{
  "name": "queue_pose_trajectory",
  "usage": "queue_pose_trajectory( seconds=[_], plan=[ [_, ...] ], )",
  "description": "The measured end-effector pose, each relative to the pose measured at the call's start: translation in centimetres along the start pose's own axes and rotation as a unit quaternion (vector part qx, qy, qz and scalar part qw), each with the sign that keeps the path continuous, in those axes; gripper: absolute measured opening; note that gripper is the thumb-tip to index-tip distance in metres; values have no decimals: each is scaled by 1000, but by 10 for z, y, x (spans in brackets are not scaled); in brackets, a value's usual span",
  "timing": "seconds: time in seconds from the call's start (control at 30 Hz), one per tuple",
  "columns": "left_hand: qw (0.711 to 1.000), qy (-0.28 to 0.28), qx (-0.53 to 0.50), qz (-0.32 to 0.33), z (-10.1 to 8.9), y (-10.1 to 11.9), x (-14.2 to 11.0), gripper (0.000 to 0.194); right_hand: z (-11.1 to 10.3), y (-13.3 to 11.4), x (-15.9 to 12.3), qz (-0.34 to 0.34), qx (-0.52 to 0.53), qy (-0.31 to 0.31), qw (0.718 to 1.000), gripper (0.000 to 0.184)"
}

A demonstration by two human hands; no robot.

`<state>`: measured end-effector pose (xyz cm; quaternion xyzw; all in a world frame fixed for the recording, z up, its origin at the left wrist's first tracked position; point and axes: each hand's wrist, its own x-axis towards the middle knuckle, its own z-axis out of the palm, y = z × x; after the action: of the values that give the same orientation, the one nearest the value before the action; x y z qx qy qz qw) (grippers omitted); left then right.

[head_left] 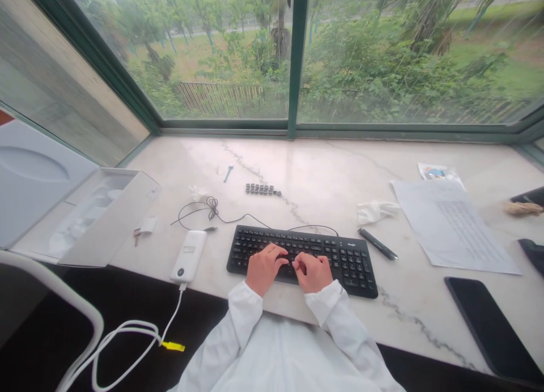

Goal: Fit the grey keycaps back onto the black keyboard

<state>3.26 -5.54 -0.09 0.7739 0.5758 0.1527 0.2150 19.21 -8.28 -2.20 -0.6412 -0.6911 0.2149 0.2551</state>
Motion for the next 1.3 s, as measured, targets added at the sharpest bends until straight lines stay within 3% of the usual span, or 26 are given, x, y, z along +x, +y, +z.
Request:
queue_pose_trajectory(
  seconds=[0.5, 0.87, 1.3],
  plan=[
    [999, -11, 24, -34, -4, 8, 6, 11, -1, -1, -5, 15, 1, -8, 1000, 11],
    [998, -31, 42, -33, -6, 5, 16, 8, -1, -3, 30, 62, 12, -28, 998, 10],
    [999, -21, 13, -44, -4, 0, 14, 7, 1, -7, 33, 107, -18, -59, 992, 13]
  ],
)
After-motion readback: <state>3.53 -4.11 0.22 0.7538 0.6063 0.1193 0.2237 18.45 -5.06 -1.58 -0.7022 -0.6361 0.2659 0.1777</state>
